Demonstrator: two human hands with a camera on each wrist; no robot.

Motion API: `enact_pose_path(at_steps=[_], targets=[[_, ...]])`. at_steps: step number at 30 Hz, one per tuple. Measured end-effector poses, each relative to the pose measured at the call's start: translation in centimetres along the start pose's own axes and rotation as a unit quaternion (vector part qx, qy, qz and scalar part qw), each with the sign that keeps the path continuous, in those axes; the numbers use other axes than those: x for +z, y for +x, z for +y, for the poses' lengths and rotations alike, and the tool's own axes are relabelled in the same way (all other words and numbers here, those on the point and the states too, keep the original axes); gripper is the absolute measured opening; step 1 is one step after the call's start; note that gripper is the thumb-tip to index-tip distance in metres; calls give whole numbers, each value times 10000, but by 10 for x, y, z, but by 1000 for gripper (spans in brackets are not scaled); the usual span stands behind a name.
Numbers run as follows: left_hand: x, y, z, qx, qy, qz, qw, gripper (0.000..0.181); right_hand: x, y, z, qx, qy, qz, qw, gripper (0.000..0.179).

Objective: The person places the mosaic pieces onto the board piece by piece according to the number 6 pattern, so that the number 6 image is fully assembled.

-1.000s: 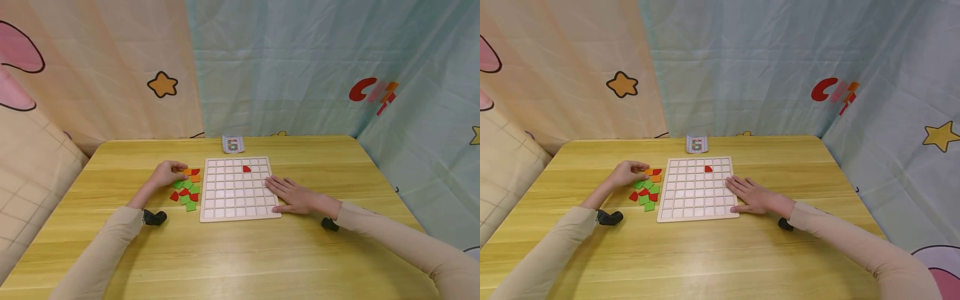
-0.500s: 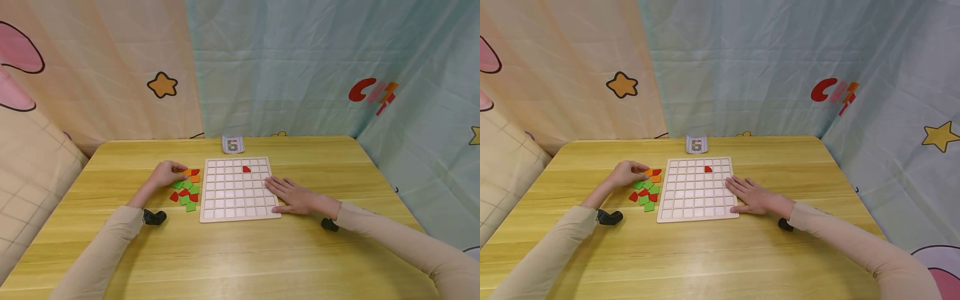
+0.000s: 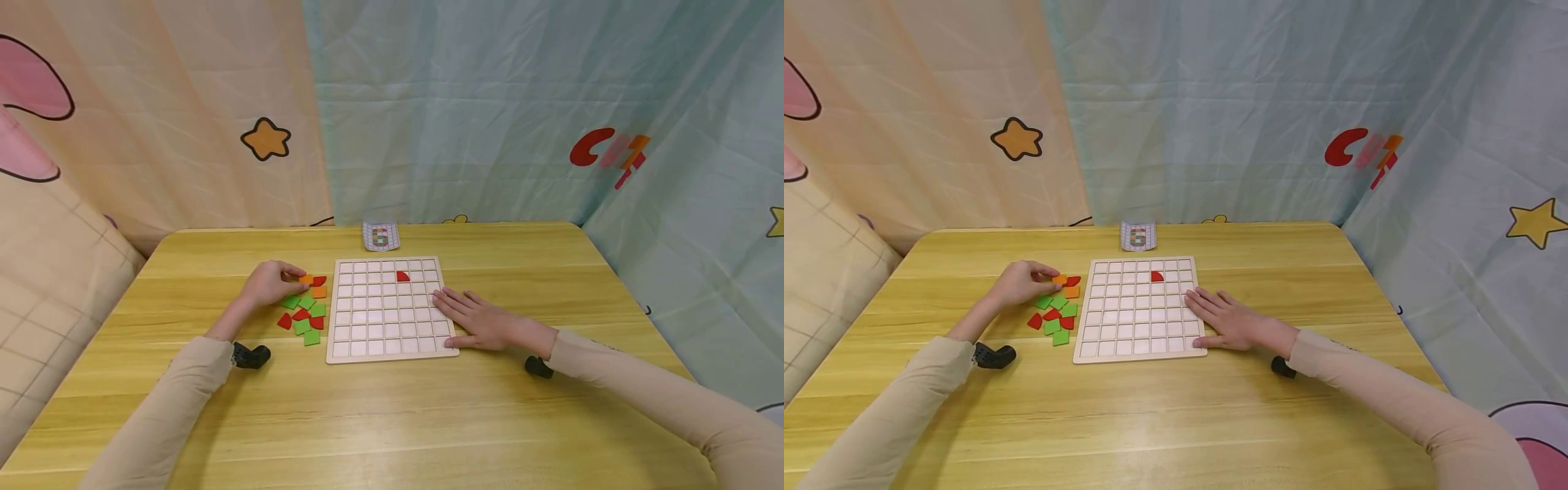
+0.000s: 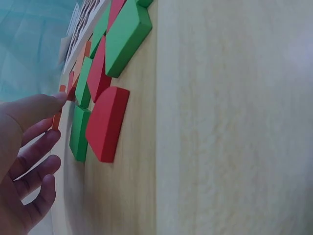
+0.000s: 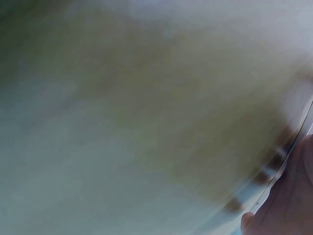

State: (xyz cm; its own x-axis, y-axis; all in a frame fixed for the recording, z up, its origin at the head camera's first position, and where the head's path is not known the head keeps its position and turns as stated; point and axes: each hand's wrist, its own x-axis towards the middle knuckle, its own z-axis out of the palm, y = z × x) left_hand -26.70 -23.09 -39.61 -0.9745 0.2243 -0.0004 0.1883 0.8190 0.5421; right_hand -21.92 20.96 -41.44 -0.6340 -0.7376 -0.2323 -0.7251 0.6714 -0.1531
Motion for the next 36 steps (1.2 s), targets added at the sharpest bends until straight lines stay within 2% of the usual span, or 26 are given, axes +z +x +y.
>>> enact_pose_path(at_steps=[12, 24, 31, 36], targets=[[5, 9, 17, 249, 19, 75, 9997, 35, -1, 0, 1, -82, 38, 89, 9999, 84], [21, 23, 46, 514, -154, -39, 9986, 35, -1, -1, 0, -135, 112, 126, 9998, 83], [31, 33, 62, 901, -191, 36, 9957, 31, -1, 1, 1, 19, 30, -85, 10000, 84], [39, 40, 72, 839, -193, -159, 9962, 32, -1, 1, 0, 49, 41, -96, 9999, 84]])
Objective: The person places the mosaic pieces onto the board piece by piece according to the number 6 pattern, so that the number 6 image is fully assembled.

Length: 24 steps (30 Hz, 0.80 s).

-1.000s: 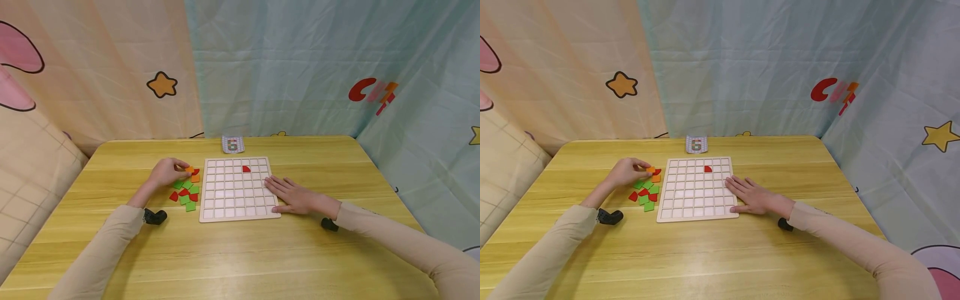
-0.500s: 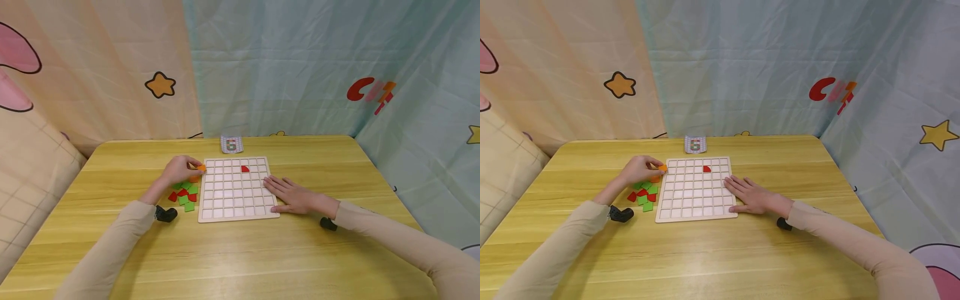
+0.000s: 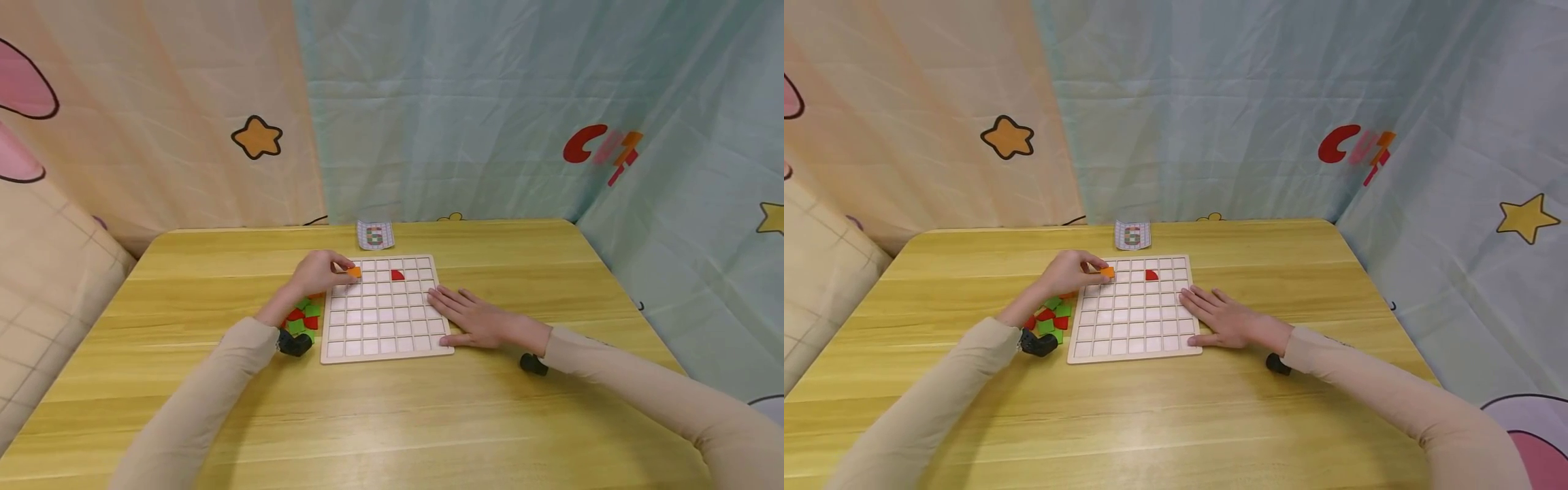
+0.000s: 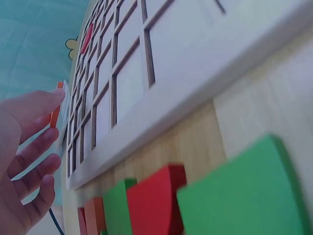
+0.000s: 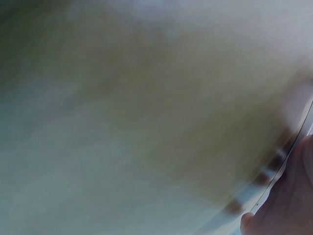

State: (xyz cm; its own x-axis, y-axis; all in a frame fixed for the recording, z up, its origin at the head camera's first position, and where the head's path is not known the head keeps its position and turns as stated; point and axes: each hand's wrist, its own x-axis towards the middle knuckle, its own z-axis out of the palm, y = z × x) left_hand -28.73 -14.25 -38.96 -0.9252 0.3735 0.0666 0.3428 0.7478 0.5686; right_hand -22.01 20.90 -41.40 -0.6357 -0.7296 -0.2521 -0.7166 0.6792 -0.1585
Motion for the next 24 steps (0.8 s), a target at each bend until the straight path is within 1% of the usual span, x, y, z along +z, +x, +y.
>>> enact_pose_path(at_steps=[2, 8, 16, 24], targets=[[3, 4, 3, -33, 34, -65, 10000, 32, 0, 0, 0, -15, -2, 10, 10000, 84], [11, 12, 12, 19, 41, -190, 9998, 33, 2, 1, 2, -49, -32, 12, 10000, 83], [21, 20, 24, -93, 78, -272, 9996, 32, 1, 1, 1, -10, -79, -8, 10000, 84], [27, 26, 26, -41, -10, -367, 9993, 32, -1, 0, 0, 19, -60, -8, 10000, 84]])
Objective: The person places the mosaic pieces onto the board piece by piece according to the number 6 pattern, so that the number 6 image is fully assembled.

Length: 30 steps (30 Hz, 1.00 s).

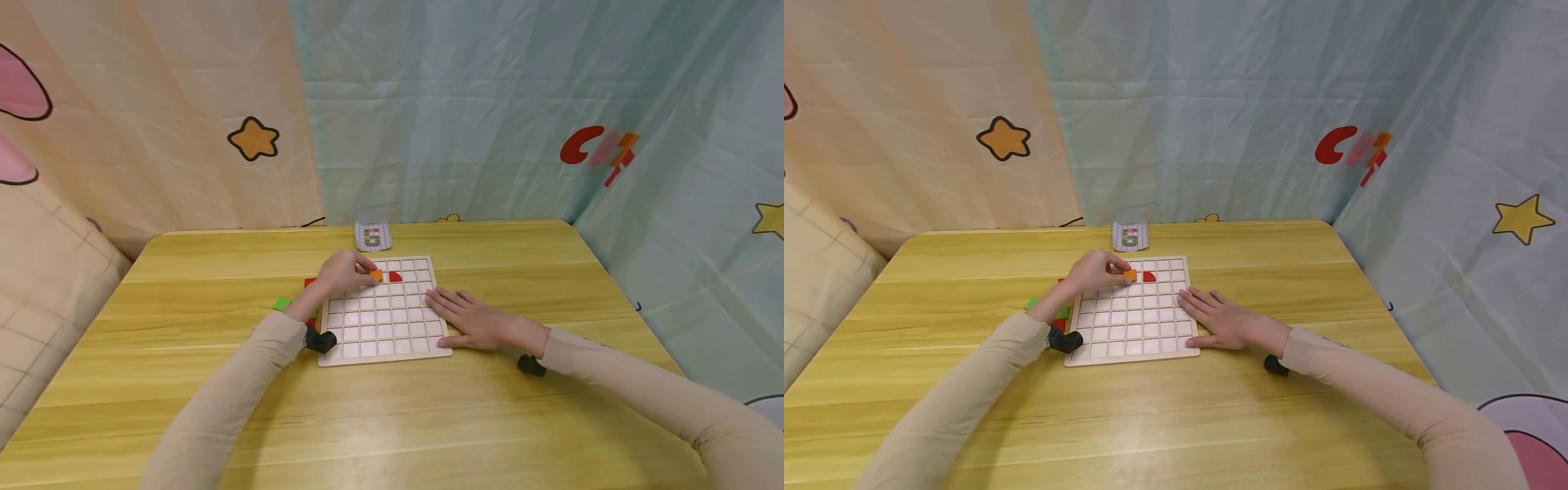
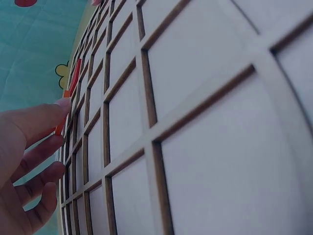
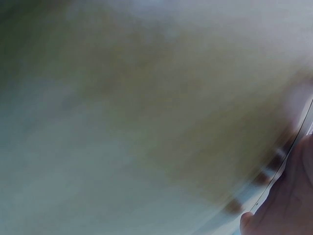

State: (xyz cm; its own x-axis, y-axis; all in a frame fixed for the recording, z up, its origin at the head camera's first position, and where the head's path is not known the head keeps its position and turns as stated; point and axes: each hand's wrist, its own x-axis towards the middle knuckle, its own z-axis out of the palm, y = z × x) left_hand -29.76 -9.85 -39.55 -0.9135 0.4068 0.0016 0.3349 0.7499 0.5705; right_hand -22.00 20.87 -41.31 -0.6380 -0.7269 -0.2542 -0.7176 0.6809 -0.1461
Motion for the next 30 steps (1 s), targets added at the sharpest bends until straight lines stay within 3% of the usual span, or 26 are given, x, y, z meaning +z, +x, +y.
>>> enact_pose_path(at_steps=[14, 30], targets=[[7, 6, 3, -105, 11, 35, 9999, 31, 1, 0, 0, 6, 12, -31, 10000, 84], [6, 4, 8, -76, 21, -52, 10000, 32, -2, 0, -3, -106, -23, 95, 9999, 82]])
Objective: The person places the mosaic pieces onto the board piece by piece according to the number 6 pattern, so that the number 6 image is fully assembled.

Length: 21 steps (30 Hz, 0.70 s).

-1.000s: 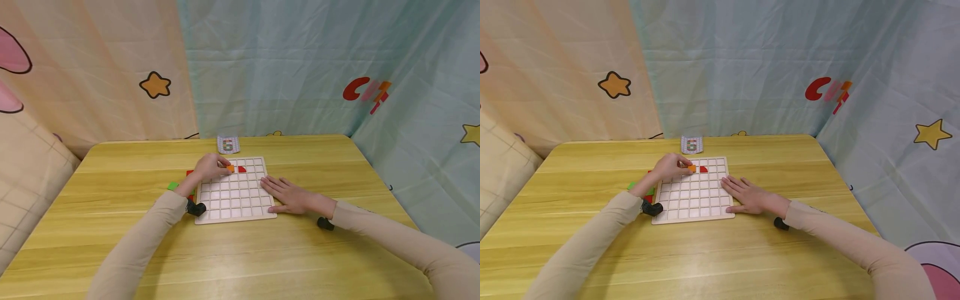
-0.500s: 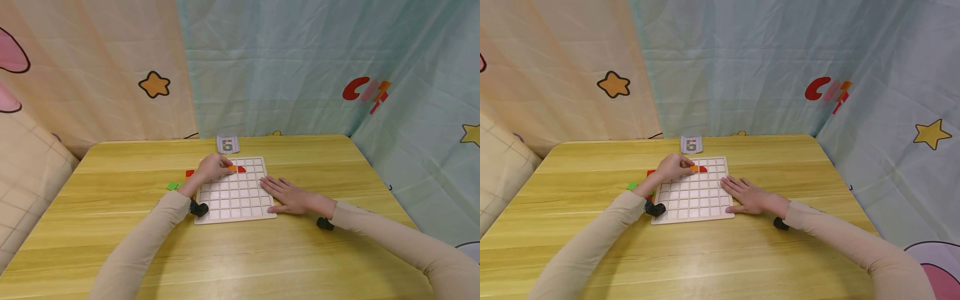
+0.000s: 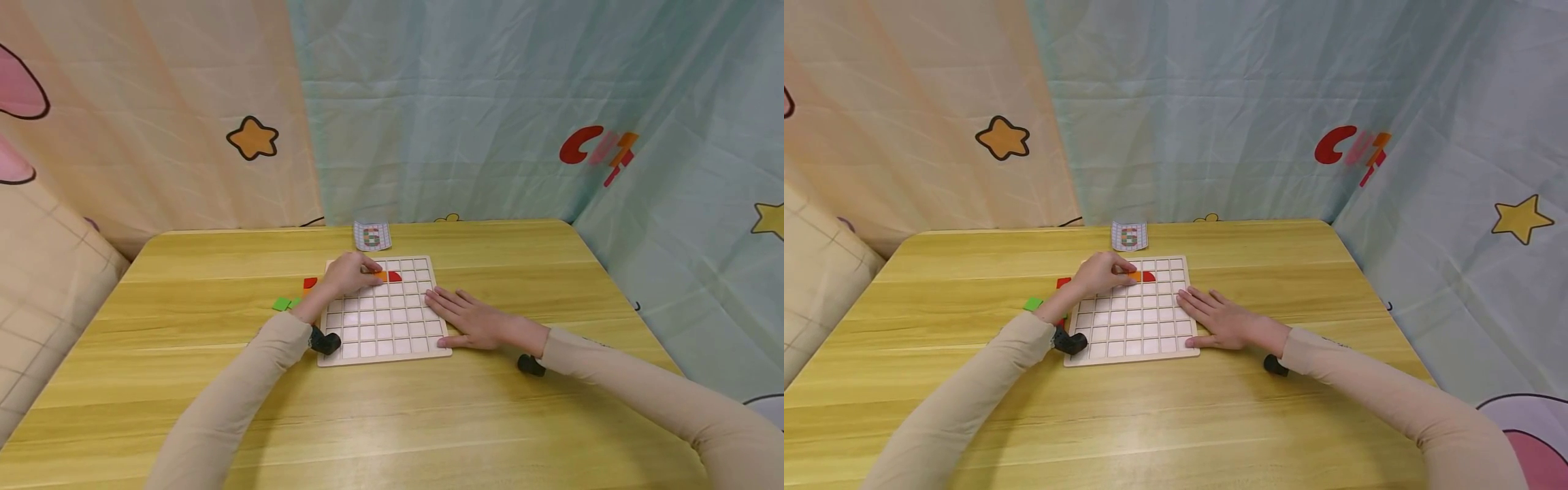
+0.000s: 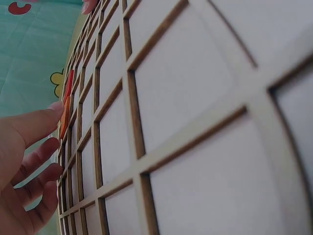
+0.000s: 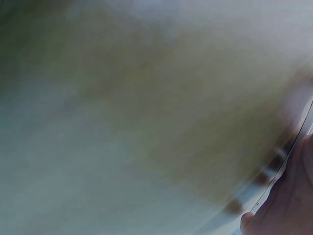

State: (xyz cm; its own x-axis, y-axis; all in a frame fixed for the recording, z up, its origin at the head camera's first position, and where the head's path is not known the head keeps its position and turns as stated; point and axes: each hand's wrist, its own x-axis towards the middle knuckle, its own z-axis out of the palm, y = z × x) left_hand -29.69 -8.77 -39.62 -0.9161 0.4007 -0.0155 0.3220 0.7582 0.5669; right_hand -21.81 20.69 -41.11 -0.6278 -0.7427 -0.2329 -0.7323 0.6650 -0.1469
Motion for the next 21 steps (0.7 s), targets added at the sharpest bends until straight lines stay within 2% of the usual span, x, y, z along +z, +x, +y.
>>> enact_pose_path(at_steps=[7, 21], targets=[[-8, -9, -7, -47, 79, 230, 9997, 33, 1, 0, 1, 5, 25, -17, 10000, 84], [-37, -34, -27, -565, 136, 545, 9968, 33, 2, 0, 1, -5, 71, 20, 10000, 84]])
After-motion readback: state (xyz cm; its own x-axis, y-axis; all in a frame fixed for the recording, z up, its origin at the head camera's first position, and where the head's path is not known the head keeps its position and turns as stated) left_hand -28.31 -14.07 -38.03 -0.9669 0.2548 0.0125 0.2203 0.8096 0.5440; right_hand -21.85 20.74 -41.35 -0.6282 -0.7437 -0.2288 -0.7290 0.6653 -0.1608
